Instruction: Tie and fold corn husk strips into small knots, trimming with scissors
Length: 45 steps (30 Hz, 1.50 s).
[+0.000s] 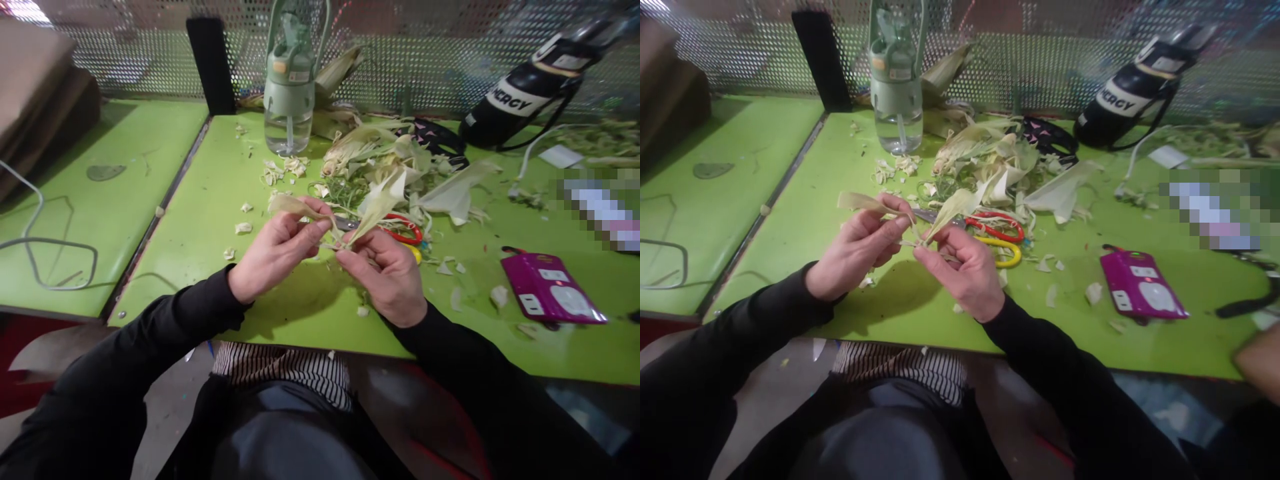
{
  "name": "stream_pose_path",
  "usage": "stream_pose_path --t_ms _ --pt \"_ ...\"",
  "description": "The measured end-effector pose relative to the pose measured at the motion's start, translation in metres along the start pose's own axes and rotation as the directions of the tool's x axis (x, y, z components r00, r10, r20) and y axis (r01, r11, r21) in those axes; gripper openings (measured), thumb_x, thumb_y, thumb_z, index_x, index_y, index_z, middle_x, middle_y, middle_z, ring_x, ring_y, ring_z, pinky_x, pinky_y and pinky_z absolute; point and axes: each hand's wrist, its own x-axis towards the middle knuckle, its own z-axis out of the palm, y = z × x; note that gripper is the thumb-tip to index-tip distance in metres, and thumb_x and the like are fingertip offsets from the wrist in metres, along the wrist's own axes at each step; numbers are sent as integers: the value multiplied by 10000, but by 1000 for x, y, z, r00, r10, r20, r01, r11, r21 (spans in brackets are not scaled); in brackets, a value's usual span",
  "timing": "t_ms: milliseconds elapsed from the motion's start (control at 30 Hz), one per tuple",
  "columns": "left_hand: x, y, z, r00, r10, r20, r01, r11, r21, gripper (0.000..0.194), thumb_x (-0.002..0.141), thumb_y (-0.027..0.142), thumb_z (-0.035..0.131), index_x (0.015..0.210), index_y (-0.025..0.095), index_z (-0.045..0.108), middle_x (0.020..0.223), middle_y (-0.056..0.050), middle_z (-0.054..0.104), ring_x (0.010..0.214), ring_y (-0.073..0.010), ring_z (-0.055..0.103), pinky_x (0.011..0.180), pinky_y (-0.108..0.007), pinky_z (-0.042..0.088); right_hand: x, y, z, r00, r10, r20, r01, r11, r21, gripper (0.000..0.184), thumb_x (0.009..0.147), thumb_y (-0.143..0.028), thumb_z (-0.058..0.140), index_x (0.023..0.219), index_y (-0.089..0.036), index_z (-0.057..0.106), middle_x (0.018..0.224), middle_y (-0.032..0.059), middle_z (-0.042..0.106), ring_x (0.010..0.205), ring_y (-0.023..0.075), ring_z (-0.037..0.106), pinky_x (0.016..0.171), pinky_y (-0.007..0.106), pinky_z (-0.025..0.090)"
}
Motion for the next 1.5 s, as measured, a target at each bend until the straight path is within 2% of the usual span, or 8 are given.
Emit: stream_pose_path --t_ms 100,267,500,633,900,1067,1200,1500 --pt "0 -4 0 996 -84 -3 84 995 44 180 959 334 601 946 168 533 593 91 451 459 -24 393 438 -147 319 5 0 -3 1000 10 -5 -9 999 34 261 918 -506 638 950 -247 642 602 -64 368 483 81 275 445 250 231" --pt "1 -12 1 976 -169 134 163 985 56 238 917 281 620 1086 159 506 749 4 674 535 -64 580 506 -184 463 9 4 -3 999 49 -19 -48 997 65 240 932 -499 620 934 -269 552 651 -52 464 505 100 398 472 257 342" --pt "2 -13 -4 971 -207 121 204 978 37 226 867 213 645 1057 141 546 779 -19 715 545 -66 615 503 -171 479 8 4 -5 1000 7 -7 -8 997 -74 232 960 -479 584 999 -262 513 618 -50 522 481 111 435 459 276 323" --pt "5 -15 -5 975 -211 70 209 977 32 191 895 252 660 1015 126 580 747 -12 702 563 -74 637 516 -172 493 6 2 -4 1000 -23 3 24 990 -137 165 984 -411 560 1015 -258 505 668 -30 594 602 142 599 531 278 423" --pt "11 -29 2 968 -253 7 252 964 -89 99 860 151 711 892 91 639 624 30 630 560 -52 597 584 -163 526 -3 7 5 993 -96 73 114 947 -301 74 956 -247 554 958 -252 480 770 -11 678 693 152 707 623 283 525" --pt "14 -27 -5 937 -344 -58 330 927 -177 76 913 67 581 948 77 647 717 -17 683 626 -68 649 702 -216 573 7 8 -4 997 6 81 19 952 -306 218 977 -441 553 895 -243 515 657 -28 611 552 125 606 494 261 428" --pt "13 -21 -7 930 -366 -40 347 907 -237 145 915 36 517 947 84 650 724 -31 698 642 -80 676 713 -224 579 20 8 -14 998 34 -60 -54 925 -376 409 956 -587 530 793 -217 590 636 -19 552 541 104 488 496 262 367" --pt "12 -28 0 910 -414 13 411 897 -160 51 874 86 646 824 98 646 635 15 665 558 -53 633 627 -184 547 19 13 -7 992 31 -120 -42 995 -90 252 877 -440 715 775 -217 660 690 -28 609 585 96 489 567 248 424"
